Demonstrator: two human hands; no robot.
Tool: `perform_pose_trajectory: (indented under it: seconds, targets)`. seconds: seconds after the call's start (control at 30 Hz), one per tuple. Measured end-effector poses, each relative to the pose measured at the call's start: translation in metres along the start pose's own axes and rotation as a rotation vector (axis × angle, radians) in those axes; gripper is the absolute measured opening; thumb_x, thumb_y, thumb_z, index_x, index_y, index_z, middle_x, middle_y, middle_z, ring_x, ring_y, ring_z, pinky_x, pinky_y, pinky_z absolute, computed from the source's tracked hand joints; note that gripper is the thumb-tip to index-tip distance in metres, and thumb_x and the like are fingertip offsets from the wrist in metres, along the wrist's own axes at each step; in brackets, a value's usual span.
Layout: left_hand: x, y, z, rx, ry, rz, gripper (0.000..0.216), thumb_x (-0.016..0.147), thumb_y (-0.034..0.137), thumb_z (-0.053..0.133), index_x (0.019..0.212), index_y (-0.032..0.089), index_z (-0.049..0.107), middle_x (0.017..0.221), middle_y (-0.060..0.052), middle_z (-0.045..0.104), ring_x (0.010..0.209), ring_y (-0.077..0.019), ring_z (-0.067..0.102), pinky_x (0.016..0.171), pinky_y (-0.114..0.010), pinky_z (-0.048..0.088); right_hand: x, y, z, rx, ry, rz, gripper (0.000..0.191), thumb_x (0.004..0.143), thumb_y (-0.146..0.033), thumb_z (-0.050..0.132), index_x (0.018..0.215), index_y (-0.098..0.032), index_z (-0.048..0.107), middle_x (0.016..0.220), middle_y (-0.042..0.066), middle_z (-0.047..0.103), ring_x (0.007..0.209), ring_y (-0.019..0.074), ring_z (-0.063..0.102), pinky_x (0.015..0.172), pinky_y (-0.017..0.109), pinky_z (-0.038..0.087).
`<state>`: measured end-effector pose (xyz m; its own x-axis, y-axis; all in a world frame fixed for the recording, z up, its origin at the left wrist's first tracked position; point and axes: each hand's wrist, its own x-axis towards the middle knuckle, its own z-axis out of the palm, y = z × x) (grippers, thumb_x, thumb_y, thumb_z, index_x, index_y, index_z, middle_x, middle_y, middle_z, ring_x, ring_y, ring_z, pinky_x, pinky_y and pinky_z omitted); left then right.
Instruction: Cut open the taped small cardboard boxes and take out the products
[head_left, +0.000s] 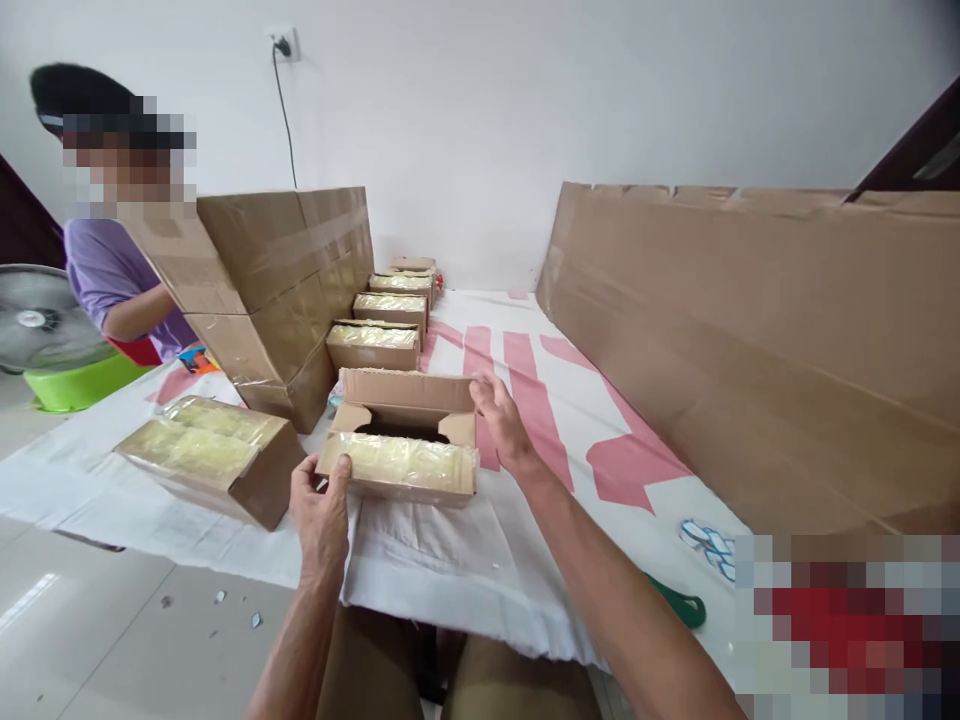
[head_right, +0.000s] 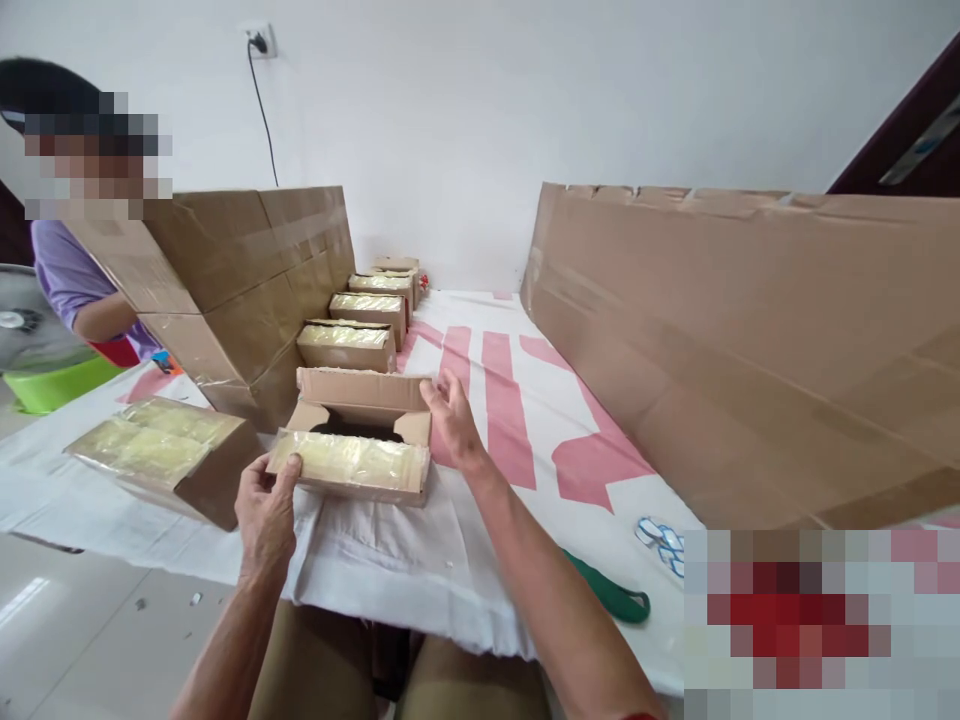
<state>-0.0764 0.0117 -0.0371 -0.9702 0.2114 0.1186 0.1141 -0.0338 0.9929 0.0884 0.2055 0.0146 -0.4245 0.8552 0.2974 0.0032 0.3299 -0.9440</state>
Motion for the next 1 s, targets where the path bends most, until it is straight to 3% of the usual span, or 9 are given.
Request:
perform_pose_trajectory:
  seconds: [0.1,0.2,0.3,0.4,0.53,0.77,1.0]
  targets:
    - [0.008,-0.002,0.006,0.000,-0.003,-0.008,0.061,0.070,0.060,0.078,0.109,0.014,0.067,0.097,-0.007,0.069,0.090,-0.0238,0.065,0.084,-0.039,0.054,0.008,-0.016,-0.003,-0.076,-0.149,-0.117,0.074,0.092,-0.081,0.050,0.133,-0.023,0.068,0.137,0.012,0.070,0.135,0.0345,0.061,0.117,0.057,0.046]
    - [0.012,-0.006,0.008,-0.006,-0.037,-0.025,0.064,0.071,0.062,0.077,0.112,0.015,0.067,0.099,-0.007,0.068,0.091,-0.0245,0.065,0.086,-0.039,0.055,-0.024,-0.015,-0.017,-0.357,-0.329,-0.379,0.068,0.087,-0.081,0.061,0.128,-0.028,0.074,0.143,0.011,0.067,0.139,0.0381,0.056,0.121,0.061,0.040]
    - [0.001,-0.014,0.007,-0.048,-0.068,-0.030,0.065,0.079,0.064,0.071,0.123,0.016,0.063,0.117,-0.012,0.067,0.110,-0.0283,0.066,0.097,-0.041,0.054,-0.056,0.005,-0.032,-0.585,-0.380,-0.506,0.084,0.077,-0.071,0.080,0.148,-0.030,0.060,0.165,0.014,0.046,0.150,0.0421,0.044,0.120,0.063,0.041]
    - [-0.022,-0.026,0.006,-0.099,-0.098,-0.097,0.070,0.086,0.062,0.067,0.138,0.018,0.054,0.146,-0.018,0.056,0.140,-0.0325,0.053,0.112,-0.042,0.048,-0.065,0.028,-0.032,-0.650,-0.335,-0.570,0.082,0.085,-0.052,0.082,0.158,-0.032,0.048,0.167,0.013,0.042,0.154,0.0391,0.038,0.121,0.062,0.042]
    - [-0.038,-0.038,0.008,-0.195,-0.189,-0.154,0.079,0.083,0.057,0.072,0.146,0.017,0.046,0.157,-0.021,0.048,0.148,-0.0355,0.047,0.121,-0.048,0.042,-0.047,0.037,0.000,-0.619,-0.336,-0.663,0.075,0.087,-0.040,0.080,0.154,-0.028,0.051,0.160,0.014,0.050,0.155,0.0390,0.037,0.123,0.064,0.039]
    - [-0.004,-0.043,0.019,-0.210,-0.273,-0.120,0.084,0.078,0.047,0.076,0.148,0.016,0.044,0.162,-0.023,0.042,0.153,-0.0389,0.041,0.121,-0.053,0.043,0.013,0.041,0.069,-0.550,-0.377,-0.647,0.072,0.080,-0.033,0.079,0.148,-0.021,0.057,0.157,0.017,0.051,0.155,0.0389,0.035,0.125,0.065,0.035]
    - [0.010,-0.060,0.041,-0.129,-0.295,-0.085,0.084,0.075,0.040,0.075,0.149,0.014,0.045,0.157,-0.025,0.044,0.146,-0.0396,0.048,0.119,-0.055,0.045,0.034,0.054,0.082,-0.546,-0.346,-0.658,0.072,0.081,-0.037,0.076,0.148,-0.018,0.056,0.161,0.018,0.046,0.157,0.0381,0.032,0.129,0.063,0.030]
